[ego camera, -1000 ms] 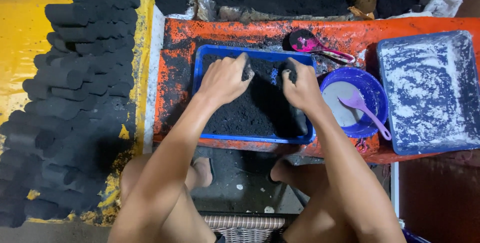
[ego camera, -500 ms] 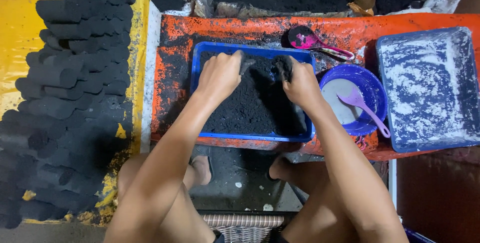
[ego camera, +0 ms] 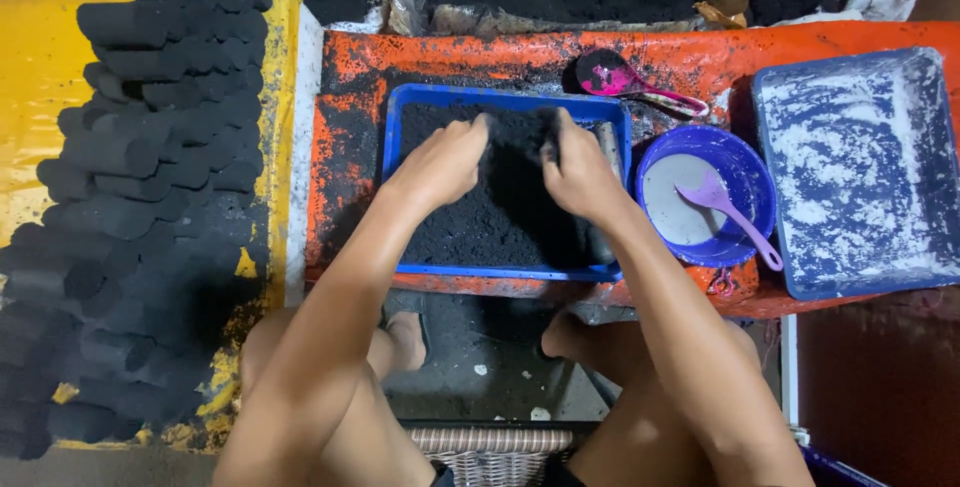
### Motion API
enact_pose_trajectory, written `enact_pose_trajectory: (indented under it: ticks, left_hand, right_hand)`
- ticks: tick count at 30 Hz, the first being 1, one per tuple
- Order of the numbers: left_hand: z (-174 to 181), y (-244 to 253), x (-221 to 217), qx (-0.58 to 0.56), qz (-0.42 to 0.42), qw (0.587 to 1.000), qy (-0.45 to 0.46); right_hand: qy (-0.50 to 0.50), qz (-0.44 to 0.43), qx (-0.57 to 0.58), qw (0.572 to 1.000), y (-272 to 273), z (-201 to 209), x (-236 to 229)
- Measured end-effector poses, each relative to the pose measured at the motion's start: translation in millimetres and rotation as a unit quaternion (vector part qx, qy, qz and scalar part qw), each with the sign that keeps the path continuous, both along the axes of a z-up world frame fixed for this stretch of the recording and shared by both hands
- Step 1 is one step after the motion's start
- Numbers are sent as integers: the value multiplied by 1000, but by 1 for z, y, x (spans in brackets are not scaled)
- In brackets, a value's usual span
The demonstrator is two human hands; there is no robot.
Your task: The person mixes a black granular material in a blue tray using both hands. They repeatedly scoop the material from a large sack into the tray and knead it to combine the contents.
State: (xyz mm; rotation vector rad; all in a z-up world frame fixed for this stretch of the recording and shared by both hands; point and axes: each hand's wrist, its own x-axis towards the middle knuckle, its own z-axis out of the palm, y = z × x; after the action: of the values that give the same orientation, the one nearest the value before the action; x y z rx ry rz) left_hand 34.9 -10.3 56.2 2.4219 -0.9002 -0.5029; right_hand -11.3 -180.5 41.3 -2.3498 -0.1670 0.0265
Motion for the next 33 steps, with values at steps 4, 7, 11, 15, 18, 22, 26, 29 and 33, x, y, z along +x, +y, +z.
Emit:
enact_pose_trajectory:
  ticks: [4, 7, 11, 15, 18, 22, 26, 29, 33]
  left_hand:
    - [-3, 0, -2, 14, 22, 999, -41]
    - [-7, -1, 3, 18, 49, 997, -56]
    - [-15, -2, 8, -13, 47, 995, -81]
    - [13, -5, 6, -55, 51, 995, -69]
    - [-1, -6, 10, -66, 37, 996, -37]
    - [12, -1, 4, -4, 40, 999, 37]
    - [5, 3, 5, 5, 27, 1000, -1]
    - [2, 3, 6, 0, 37, 999, -38]
    - [2, 0, 7, 3, 44, 996, -77]
  right_hand:
    - [3, 10, 9, 1000, 8, 16, -2]
    - [-19, -13, -40, 999, -1, -2, 3]
    - [-129, -61, -92, 986, -16, -32, 7]
    - [-142, -70, -63, 985, -15, -26, 6]
    - [-146, -49, -35, 987, -10, -21, 5]
    - [-98, -34, -42, 994, -2, -19, 8]
    - [5, -20, -34, 999, 10, -2, 4]
    - [45, -41, -62, 996, 10, -5, 5]
    - [29, -7, -129, 991, 13, -27, 6]
